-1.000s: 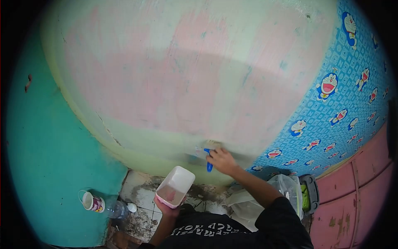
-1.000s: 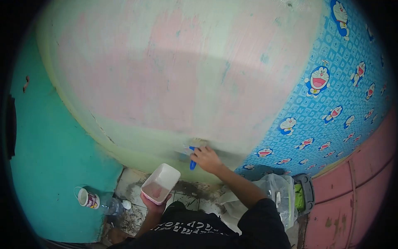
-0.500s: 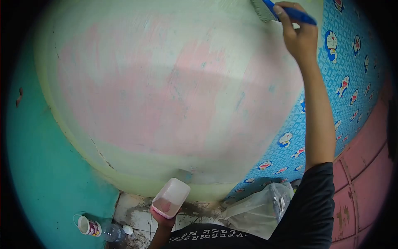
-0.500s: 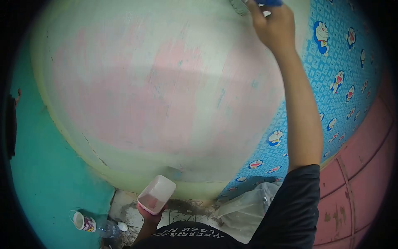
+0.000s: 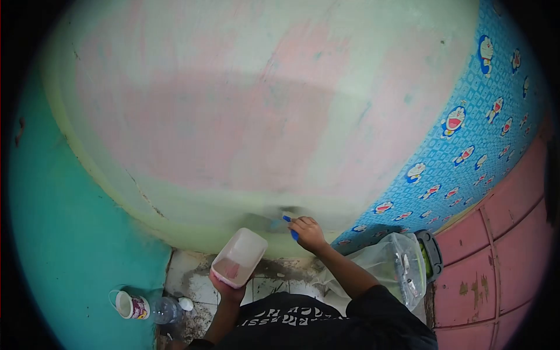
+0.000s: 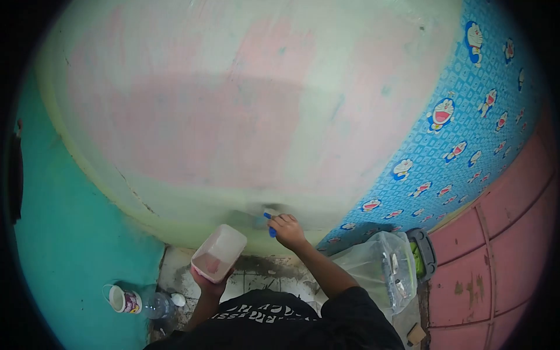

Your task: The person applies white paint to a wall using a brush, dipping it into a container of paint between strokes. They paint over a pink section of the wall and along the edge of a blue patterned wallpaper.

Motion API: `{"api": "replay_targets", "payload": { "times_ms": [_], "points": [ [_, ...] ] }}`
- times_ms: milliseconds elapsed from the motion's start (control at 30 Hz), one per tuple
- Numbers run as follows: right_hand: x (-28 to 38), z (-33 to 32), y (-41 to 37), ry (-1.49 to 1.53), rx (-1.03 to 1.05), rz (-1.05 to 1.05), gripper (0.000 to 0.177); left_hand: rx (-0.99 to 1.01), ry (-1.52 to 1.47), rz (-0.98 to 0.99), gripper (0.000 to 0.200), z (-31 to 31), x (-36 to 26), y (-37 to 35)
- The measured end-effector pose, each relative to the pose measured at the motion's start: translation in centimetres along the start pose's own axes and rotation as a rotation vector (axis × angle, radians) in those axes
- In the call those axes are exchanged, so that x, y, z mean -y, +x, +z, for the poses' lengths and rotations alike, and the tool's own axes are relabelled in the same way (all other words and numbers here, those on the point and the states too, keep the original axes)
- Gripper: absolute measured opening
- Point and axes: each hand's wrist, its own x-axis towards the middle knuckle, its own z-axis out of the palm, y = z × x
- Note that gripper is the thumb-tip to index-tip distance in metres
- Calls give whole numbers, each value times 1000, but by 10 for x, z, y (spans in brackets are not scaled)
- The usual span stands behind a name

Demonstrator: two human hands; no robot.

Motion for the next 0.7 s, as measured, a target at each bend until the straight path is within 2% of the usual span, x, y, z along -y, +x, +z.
{"api": "replay_targets", "payload": {
  "times_ms": [133, 267, 333, 367, 400, 433, 467, 567, 667, 700],
  "points": [
    [43, -15, -4, 246, -222, 221, 13, 11, -30, -25, 73, -6, -7, 7],
    [69, -35, -13, 493, -603, 587, 9, 23, 80, -57, 74, -8, -14, 19],
    [76, -46, -16, 693, -803, 782, 10, 77, 106, -25, 75, -29, -9, 34],
    [88, -63, -10, 723, -820, 898, 13, 103, 75, -35, 75, -54, -7, 43],
    [98, -74, -2, 796, -892, 849, 17, 100, 76, -29, 76, -48, -7, 43],
    [105, -85, 1, 806, -883, 835, 19, 97, 76, -24, 76, -41, -8, 44],
    [115, -93, 6, 835, -862, 820, 19, 65, 107, -13, 77, -2, -14, 33],
    [135, -118, 15, 876, -796, 783, 19, 51, 93, -105, 73, 41, -20, 24],
    [160, -125, 29, 971, -723, 787, 19, 447, -74, -170, 74, 46, -16, 30],
    [165, -120, 27, 955, -705, 791, 19, 423, 35, -153, 75, 51, -16, 29]
  ]
}}
